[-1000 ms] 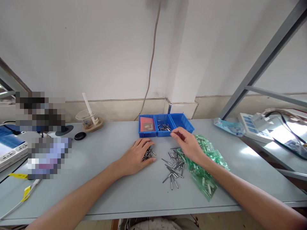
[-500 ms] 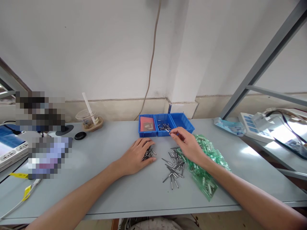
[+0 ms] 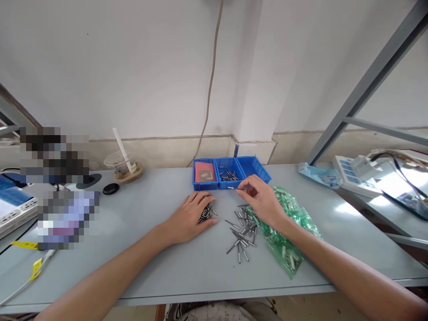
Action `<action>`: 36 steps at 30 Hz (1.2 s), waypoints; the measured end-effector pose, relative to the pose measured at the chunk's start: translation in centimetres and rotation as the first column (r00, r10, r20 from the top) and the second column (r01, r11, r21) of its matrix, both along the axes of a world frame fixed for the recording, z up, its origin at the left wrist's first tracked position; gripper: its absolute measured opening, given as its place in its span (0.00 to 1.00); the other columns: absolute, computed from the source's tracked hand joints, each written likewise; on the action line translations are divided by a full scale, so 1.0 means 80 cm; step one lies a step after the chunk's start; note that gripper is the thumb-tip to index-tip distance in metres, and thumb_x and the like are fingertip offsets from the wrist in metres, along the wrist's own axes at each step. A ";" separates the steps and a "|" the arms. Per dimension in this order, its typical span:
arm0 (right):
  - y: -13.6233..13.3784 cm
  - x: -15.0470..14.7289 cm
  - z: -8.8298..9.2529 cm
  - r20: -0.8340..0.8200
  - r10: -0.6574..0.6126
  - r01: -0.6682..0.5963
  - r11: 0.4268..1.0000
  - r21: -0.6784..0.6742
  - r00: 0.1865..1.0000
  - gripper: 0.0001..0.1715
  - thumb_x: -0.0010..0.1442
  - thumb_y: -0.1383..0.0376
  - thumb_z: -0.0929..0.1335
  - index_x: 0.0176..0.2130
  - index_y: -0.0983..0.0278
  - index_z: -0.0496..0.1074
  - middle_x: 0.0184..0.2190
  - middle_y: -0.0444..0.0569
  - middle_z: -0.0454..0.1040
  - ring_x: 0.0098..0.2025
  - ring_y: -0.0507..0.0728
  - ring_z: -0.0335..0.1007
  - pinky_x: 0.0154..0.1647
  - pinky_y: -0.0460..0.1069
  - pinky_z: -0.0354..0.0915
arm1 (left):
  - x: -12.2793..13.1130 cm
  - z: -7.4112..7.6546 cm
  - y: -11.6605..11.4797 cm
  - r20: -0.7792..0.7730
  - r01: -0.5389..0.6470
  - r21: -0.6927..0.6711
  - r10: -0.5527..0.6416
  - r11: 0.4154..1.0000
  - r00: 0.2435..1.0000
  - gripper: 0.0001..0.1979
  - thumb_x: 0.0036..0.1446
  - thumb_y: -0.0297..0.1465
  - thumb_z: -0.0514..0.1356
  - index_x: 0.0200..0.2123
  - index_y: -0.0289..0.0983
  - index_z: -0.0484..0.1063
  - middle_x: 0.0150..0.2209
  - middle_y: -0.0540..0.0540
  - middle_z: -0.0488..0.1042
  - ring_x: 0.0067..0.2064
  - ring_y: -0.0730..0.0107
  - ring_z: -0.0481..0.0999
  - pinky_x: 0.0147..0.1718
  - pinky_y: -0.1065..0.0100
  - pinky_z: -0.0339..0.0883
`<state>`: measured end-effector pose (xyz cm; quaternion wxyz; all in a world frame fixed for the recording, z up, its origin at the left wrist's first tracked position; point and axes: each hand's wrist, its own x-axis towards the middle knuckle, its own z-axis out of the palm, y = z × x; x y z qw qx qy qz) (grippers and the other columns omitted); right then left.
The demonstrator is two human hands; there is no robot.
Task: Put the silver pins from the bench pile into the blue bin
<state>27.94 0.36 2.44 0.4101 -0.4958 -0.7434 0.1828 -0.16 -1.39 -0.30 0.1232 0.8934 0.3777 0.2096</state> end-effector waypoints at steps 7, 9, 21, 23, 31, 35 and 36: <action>0.002 0.000 0.003 -0.190 0.048 -0.082 0.981 -0.177 0.981 0.11 0.66 0.54 0.72 0.37 0.57 0.73 0.33 0.44 0.72 0.31 0.56 0.64 0.33 0.52 0.63 | -0.001 -0.002 0.001 0.002 0.007 0.001 -0.007 1.000 1.000 0.26 0.72 0.47 0.58 0.67 0.45 0.63 0.65 0.40 0.65 0.65 0.50 0.66 0.65 0.46 0.64; 0.002 0.000 0.006 -0.299 0.062 -0.147 0.952 -0.270 0.952 0.15 0.67 0.50 0.72 0.37 0.58 0.74 0.30 0.43 0.69 0.29 0.54 0.63 0.31 0.51 0.61 | -0.001 -0.002 0.001 0.000 0.005 0.000 -0.005 1.000 1.000 0.25 0.72 0.47 0.57 0.67 0.44 0.63 0.65 0.40 0.65 0.65 0.50 0.66 0.65 0.46 0.64; 0.009 0.006 0.000 -0.672 -0.079 -0.366 0.788 -0.495 0.736 0.25 0.66 0.43 0.71 0.33 0.61 0.70 0.28 0.40 0.61 0.27 0.51 0.55 0.29 0.48 0.58 | 0.000 0.000 0.001 -0.015 -0.004 -0.012 0.004 1.000 1.000 0.25 0.73 0.47 0.57 0.66 0.44 0.63 0.66 0.39 0.65 0.66 0.50 0.65 0.65 0.46 0.63; 0.010 0.006 -0.001 -0.626 -0.089 -0.295 0.825 -0.482 0.775 0.24 0.67 0.45 0.71 0.34 0.61 0.71 0.28 0.41 0.62 0.27 0.51 0.55 0.29 0.48 0.57 | 0.000 0.001 0.000 -0.013 -0.005 -0.018 0.004 1.000 1.000 0.25 0.73 0.47 0.57 0.66 0.44 0.63 0.66 0.40 0.65 0.66 0.50 0.65 0.65 0.46 0.64; 0.010 0.004 0.001 -0.615 -0.089 -0.276 0.836 -0.474 0.784 0.21 0.66 0.47 0.72 0.38 0.61 0.74 0.33 0.43 0.65 0.28 0.50 0.58 0.28 0.48 0.58 | 0.000 0.001 0.000 -0.012 0.001 -0.017 -0.001 1.000 1.000 0.26 0.73 0.48 0.57 0.67 0.44 0.63 0.66 0.40 0.65 0.66 0.50 0.65 0.65 0.47 0.64; 0.012 0.005 -0.002 -0.624 -0.092 -0.277 0.838 -0.469 0.776 0.21 0.67 0.47 0.72 0.38 0.62 0.75 0.33 0.43 0.66 0.28 0.50 0.58 0.28 0.48 0.58 | 0.000 0.000 0.000 -0.015 0.000 -0.014 -0.001 1.000 1.000 0.26 0.73 0.47 0.57 0.67 0.44 0.62 0.66 0.40 0.65 0.66 0.50 0.65 0.65 0.47 0.64; 0.012 0.005 -0.003 -0.629 -0.093 -0.280 0.838 -0.468 0.772 0.21 0.67 0.47 0.72 0.38 0.62 0.75 0.34 0.43 0.66 0.28 0.50 0.58 0.28 0.48 0.58 | 0.000 0.000 0.000 -0.017 0.000 -0.015 0.000 1.000 1.000 0.25 0.73 0.47 0.57 0.67 0.44 0.62 0.66 0.40 0.65 0.66 0.50 0.65 0.65 0.47 0.64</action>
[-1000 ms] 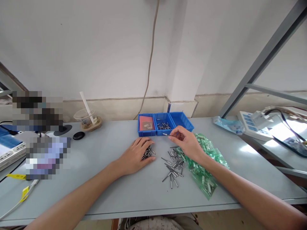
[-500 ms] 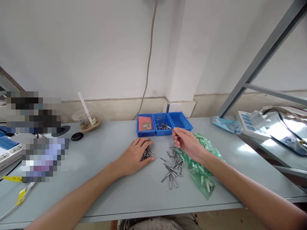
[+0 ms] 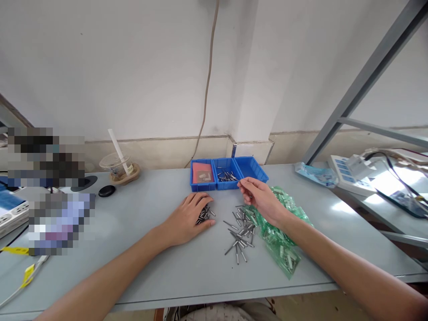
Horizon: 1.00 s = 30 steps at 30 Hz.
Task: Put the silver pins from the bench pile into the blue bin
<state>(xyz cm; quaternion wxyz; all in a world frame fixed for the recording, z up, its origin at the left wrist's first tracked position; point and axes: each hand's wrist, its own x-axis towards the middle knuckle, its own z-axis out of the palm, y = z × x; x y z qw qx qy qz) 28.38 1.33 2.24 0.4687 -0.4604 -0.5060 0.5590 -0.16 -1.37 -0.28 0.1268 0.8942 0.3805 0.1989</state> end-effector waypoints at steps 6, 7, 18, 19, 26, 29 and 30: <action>0.001 -0.001 0.000 -0.061 -0.025 0.026 1.000 0.017 0.998 0.19 0.66 0.49 0.73 0.38 0.61 0.75 0.32 0.42 0.66 0.27 0.50 0.57 0.27 0.47 0.57 | 0.000 -0.002 0.001 0.000 -0.006 0.002 0.006 1.000 1.000 0.26 0.73 0.47 0.57 0.67 0.44 0.62 0.66 0.40 0.65 0.66 0.50 0.65 0.65 0.46 0.64; 0.001 -0.001 0.000 -0.071 -0.031 0.033 0.999 0.023 0.997 0.19 0.66 0.49 0.73 0.38 0.61 0.75 0.31 0.42 0.66 0.27 0.50 0.57 0.27 0.47 0.57 | 0.000 -0.002 0.001 0.000 -0.006 0.001 0.006 1.000 1.000 0.26 0.73 0.47 0.57 0.67 0.44 0.62 0.66 0.40 0.65 0.66 0.50 0.65 0.65 0.46 0.64; 0.004 -0.002 0.000 -0.093 -0.063 0.068 0.997 0.047 0.994 0.18 0.66 0.49 0.74 0.38 0.61 0.77 0.31 0.43 0.66 0.27 0.51 0.56 0.27 0.48 0.57 | 0.001 0.000 0.000 0.014 0.000 0.015 -0.001 1.000 1.000 0.25 0.73 0.47 0.57 0.66 0.44 0.63 0.65 0.39 0.66 0.65 0.50 0.66 0.64 0.46 0.65; 0.004 -0.002 0.000 -0.098 -0.063 0.068 0.997 0.047 0.993 0.18 0.65 0.49 0.74 0.39 0.60 0.77 0.31 0.43 0.66 0.27 0.51 0.56 0.27 0.48 0.57 | 0.001 0.000 0.000 0.008 0.001 0.014 -0.001 1.000 1.000 0.25 0.73 0.47 0.57 0.66 0.44 0.63 0.65 0.39 0.66 0.65 0.50 0.66 0.64 0.46 0.65; 0.008 -0.006 -0.002 -0.107 -0.088 0.094 0.994 0.049 0.990 0.18 0.64 0.49 0.75 0.37 0.61 0.78 0.29 0.42 0.66 0.27 0.50 0.56 0.27 0.48 0.57 | 0.001 -0.002 0.001 0.004 -0.003 0.007 0.003 1.000 1.000 0.25 0.73 0.47 0.57 0.66 0.44 0.63 0.66 0.39 0.65 0.65 0.50 0.65 0.64 0.46 0.64; 0.009 -0.009 0.000 -0.103 -0.098 0.104 0.993 0.050 0.990 0.19 0.63 0.49 0.75 0.37 0.61 0.78 0.29 0.42 0.66 0.26 0.50 0.56 0.26 0.48 0.57 | 0.001 -0.001 0.001 0.006 0.003 0.001 -0.003 1.000 1.000 0.25 0.73 0.47 0.57 0.67 0.44 0.62 0.66 0.39 0.65 0.66 0.50 0.65 0.65 0.46 0.64; 0.009 -0.010 0.001 -0.098 -0.097 0.102 0.993 0.052 0.991 0.19 0.63 0.48 0.75 0.37 0.61 0.78 0.29 0.42 0.66 0.26 0.50 0.56 0.26 0.48 0.57 | 0.001 -0.001 0.001 0.007 0.004 0.001 -0.004 1.000 1.000 0.25 0.73 0.47 0.57 0.67 0.44 0.62 0.66 0.39 0.65 0.66 0.50 0.65 0.65 0.46 0.64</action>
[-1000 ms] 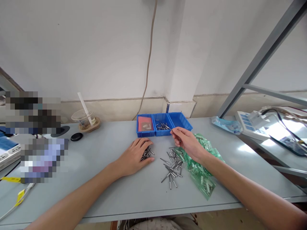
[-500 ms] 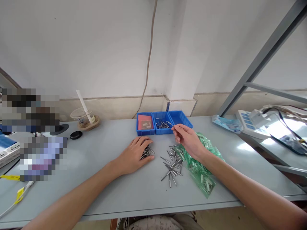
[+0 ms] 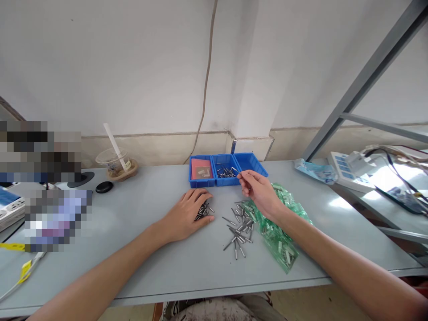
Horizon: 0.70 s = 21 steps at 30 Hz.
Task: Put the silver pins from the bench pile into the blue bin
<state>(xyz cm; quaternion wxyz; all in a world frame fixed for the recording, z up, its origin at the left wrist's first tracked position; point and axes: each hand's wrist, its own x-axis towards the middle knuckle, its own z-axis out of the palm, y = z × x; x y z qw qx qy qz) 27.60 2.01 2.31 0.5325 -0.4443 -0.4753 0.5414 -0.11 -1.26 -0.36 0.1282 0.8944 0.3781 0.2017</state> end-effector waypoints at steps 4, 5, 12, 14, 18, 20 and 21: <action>-0.005 -0.001 0.008 0.034 0.049 -0.050 0.998 0.043 0.998 0.21 0.65 0.47 0.73 0.48 0.57 0.79 0.35 0.44 0.72 0.28 0.51 0.59 0.28 0.49 0.58 | 0.000 0.000 0.000 0.012 0.003 0.009 -0.003 1.000 1.000 0.25 0.73 0.47 0.57 0.66 0.44 0.63 0.65 0.39 0.66 0.65 0.50 0.66 0.65 0.46 0.64; -0.006 -0.001 0.009 0.039 0.054 -0.056 0.997 0.059 0.998 0.22 0.65 0.46 0.72 0.52 0.55 0.78 0.36 0.44 0.72 0.29 0.52 0.60 0.28 0.49 0.58 | 0.000 -0.001 0.000 0.015 0.004 0.011 -0.004 1.000 1.000 0.25 0.72 0.47 0.57 0.66 0.44 0.63 0.65 0.39 0.66 0.65 0.50 0.66 0.64 0.46 0.64; -0.006 0.000 0.007 0.061 0.056 -0.062 0.993 0.096 0.997 0.22 0.68 0.44 0.69 0.52 0.55 0.76 0.37 0.44 0.71 0.28 0.51 0.60 0.29 0.49 0.58 | 0.000 0.000 -0.001 0.002 -0.001 0.007 0.001 1.000 1.000 0.25 0.73 0.47 0.57 0.66 0.44 0.63 0.65 0.39 0.66 0.65 0.50 0.66 0.64 0.47 0.65; -0.004 0.003 0.005 0.122 0.039 -0.054 0.991 0.119 0.992 0.22 0.68 0.45 0.69 0.51 0.56 0.75 0.36 0.44 0.70 0.28 0.52 0.60 0.29 0.49 0.58 | 0.000 0.001 0.000 0.000 -0.003 0.003 0.003 1.000 1.000 0.25 0.73 0.47 0.57 0.66 0.44 0.63 0.65 0.39 0.66 0.65 0.50 0.66 0.64 0.47 0.65; -0.001 0.014 0.006 0.512 0.007 -0.145 0.962 0.230 0.859 0.17 0.68 0.48 0.70 0.46 0.57 0.75 0.29 0.41 0.66 0.28 0.53 0.59 0.30 0.50 0.57 | 0.000 0.000 0.000 -0.006 -0.007 0.004 0.007 1.000 1.000 0.25 0.73 0.48 0.57 0.66 0.44 0.63 0.65 0.39 0.65 0.65 0.50 0.65 0.65 0.46 0.64; -0.002 0.021 0.009 0.718 0.125 -0.330 0.931 0.153 0.684 0.14 0.68 0.51 0.70 0.44 0.57 0.75 0.28 0.41 0.68 0.29 0.55 0.62 0.31 0.50 0.58 | 0.000 -0.001 0.000 0.002 -0.006 0.007 0.006 1.000 1.000 0.25 0.73 0.48 0.57 0.66 0.44 0.63 0.65 0.39 0.65 0.65 0.50 0.65 0.64 0.46 0.64; -0.003 0.023 0.010 0.786 0.179 -0.405 0.909 0.098 0.592 0.13 0.68 0.52 0.70 0.43 0.57 0.75 0.28 0.42 0.68 0.29 0.55 0.63 0.31 0.50 0.57 | 0.000 -0.001 0.000 0.007 -0.007 0.007 0.007 1.000 1.000 0.25 0.73 0.48 0.57 0.66 0.45 0.63 0.65 0.40 0.66 0.65 0.50 0.66 0.64 0.46 0.64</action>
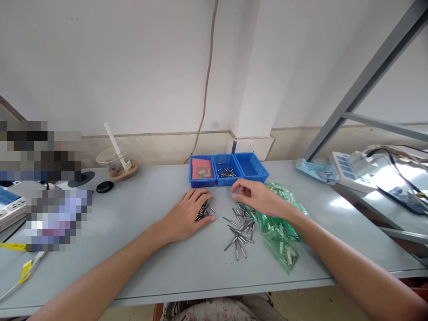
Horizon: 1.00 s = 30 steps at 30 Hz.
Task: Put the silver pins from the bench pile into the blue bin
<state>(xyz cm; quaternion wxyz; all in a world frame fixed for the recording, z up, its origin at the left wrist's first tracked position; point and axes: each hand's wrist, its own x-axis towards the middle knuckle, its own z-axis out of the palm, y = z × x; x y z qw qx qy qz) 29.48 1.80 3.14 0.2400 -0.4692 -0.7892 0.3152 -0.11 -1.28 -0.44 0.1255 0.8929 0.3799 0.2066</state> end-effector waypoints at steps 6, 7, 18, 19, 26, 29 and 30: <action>-0.003 0.003 0.005 0.296 0.065 -0.108 0.985 0.133 0.953 0.07 0.64 0.59 0.71 0.35 0.59 0.74 0.29 0.44 0.71 0.32 0.56 0.65 0.35 0.51 0.56 | -0.001 0.000 -0.001 -0.011 -0.006 -0.007 0.006 1.000 1.000 0.25 0.73 0.47 0.57 0.67 0.45 0.62 0.66 0.40 0.65 0.65 0.50 0.65 0.65 0.46 0.64; -0.003 0.002 0.005 0.300 0.079 -0.119 0.986 0.120 0.951 0.08 0.65 0.60 0.70 0.33 0.59 0.73 0.29 0.44 0.71 0.32 0.56 0.65 0.35 0.51 0.56 | -0.001 0.000 0.000 -0.010 -0.006 -0.007 0.006 1.000 1.000 0.25 0.73 0.47 0.57 0.67 0.45 0.62 0.66 0.40 0.65 0.65 0.50 0.65 0.65 0.46 0.64; -0.010 0.001 0.003 0.364 0.043 -0.112 0.979 0.170 0.930 0.06 0.71 0.62 0.65 0.39 0.58 0.68 0.32 0.46 0.75 0.36 0.60 0.68 0.39 0.53 0.57 | 0.000 0.001 -0.001 -0.004 -0.004 -0.002 0.004 1.000 1.000 0.26 0.72 0.47 0.58 0.67 0.45 0.62 0.66 0.41 0.65 0.66 0.51 0.64 0.65 0.47 0.64; -0.010 0.002 0.004 0.386 0.031 -0.104 0.980 0.171 0.922 0.04 0.69 0.62 0.66 0.40 0.58 0.68 0.31 0.46 0.75 0.35 0.60 0.68 0.40 0.53 0.57 | 0.000 0.001 -0.001 -0.006 -0.003 -0.002 0.003 1.000 1.000 0.26 0.72 0.47 0.58 0.67 0.45 0.62 0.66 0.41 0.65 0.66 0.51 0.64 0.66 0.47 0.64; -0.007 0.007 0.006 0.425 0.088 -0.156 0.980 0.127 0.901 0.07 0.68 0.66 0.64 0.35 0.59 0.66 0.33 0.46 0.77 0.35 0.60 0.68 0.40 0.54 0.56 | -0.001 0.002 -0.001 0.005 0.007 0.005 -0.007 1.000 1.000 0.26 0.72 0.47 0.58 0.67 0.45 0.62 0.66 0.40 0.65 0.66 0.51 0.65 0.65 0.47 0.64; -0.007 0.006 0.001 0.402 0.111 -0.183 0.972 0.145 0.909 0.09 0.72 0.63 0.62 0.36 0.59 0.65 0.33 0.47 0.76 0.35 0.60 0.68 0.42 0.55 0.57 | -0.001 0.003 -0.001 0.003 0.008 0.001 -0.008 1.000 1.000 0.26 0.72 0.47 0.58 0.67 0.45 0.62 0.66 0.40 0.65 0.66 0.51 0.65 0.66 0.47 0.64; -0.007 0.005 -0.001 0.391 0.110 -0.183 0.971 0.153 0.914 0.10 0.73 0.63 0.61 0.37 0.59 0.65 0.33 0.47 0.76 0.35 0.60 0.68 0.42 0.55 0.57 | -0.001 0.003 -0.001 0.002 0.008 0.000 -0.008 1.000 1.000 0.26 0.72 0.47 0.58 0.67 0.45 0.62 0.66 0.40 0.65 0.66 0.51 0.65 0.66 0.47 0.64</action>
